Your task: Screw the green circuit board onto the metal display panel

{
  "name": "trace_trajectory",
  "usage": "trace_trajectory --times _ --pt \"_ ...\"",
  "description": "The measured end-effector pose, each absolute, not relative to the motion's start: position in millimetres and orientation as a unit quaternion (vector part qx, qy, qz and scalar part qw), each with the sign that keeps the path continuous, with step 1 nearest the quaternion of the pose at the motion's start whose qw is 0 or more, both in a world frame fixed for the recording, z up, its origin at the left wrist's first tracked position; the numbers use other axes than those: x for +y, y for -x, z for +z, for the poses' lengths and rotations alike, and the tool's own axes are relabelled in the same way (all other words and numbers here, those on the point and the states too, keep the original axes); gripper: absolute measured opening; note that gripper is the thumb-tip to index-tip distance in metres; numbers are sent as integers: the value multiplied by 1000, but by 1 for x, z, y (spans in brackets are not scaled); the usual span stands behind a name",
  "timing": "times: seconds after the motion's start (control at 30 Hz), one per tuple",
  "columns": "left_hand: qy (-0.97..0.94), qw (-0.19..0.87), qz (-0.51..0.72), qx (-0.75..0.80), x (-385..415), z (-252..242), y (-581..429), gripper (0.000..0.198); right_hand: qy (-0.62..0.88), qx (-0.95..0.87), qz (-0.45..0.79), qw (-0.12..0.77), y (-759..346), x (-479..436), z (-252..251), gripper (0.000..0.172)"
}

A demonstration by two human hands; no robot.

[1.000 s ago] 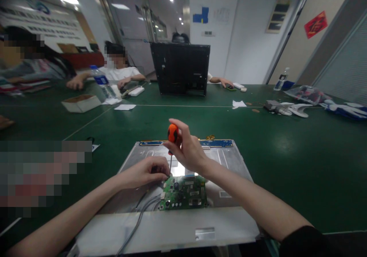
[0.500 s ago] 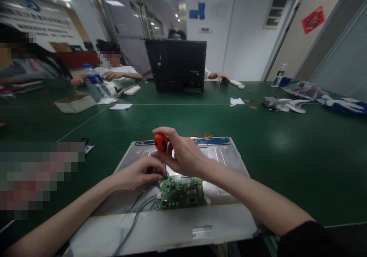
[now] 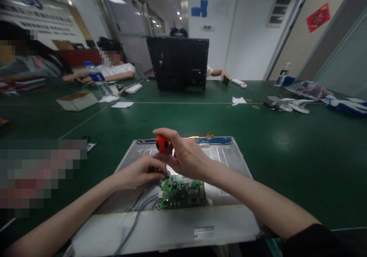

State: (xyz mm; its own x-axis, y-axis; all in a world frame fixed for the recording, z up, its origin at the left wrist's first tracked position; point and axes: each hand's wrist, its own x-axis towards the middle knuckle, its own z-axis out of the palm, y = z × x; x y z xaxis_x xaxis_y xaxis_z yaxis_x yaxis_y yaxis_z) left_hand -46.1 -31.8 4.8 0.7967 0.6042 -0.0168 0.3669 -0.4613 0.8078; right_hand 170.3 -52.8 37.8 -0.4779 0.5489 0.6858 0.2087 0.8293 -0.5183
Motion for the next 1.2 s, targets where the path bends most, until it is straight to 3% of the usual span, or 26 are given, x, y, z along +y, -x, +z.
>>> trace_trajectory --times 1.2 --pt "-843 421 151 299 -31 2 49 8 220 -864 107 440 -165 -47 21 46"
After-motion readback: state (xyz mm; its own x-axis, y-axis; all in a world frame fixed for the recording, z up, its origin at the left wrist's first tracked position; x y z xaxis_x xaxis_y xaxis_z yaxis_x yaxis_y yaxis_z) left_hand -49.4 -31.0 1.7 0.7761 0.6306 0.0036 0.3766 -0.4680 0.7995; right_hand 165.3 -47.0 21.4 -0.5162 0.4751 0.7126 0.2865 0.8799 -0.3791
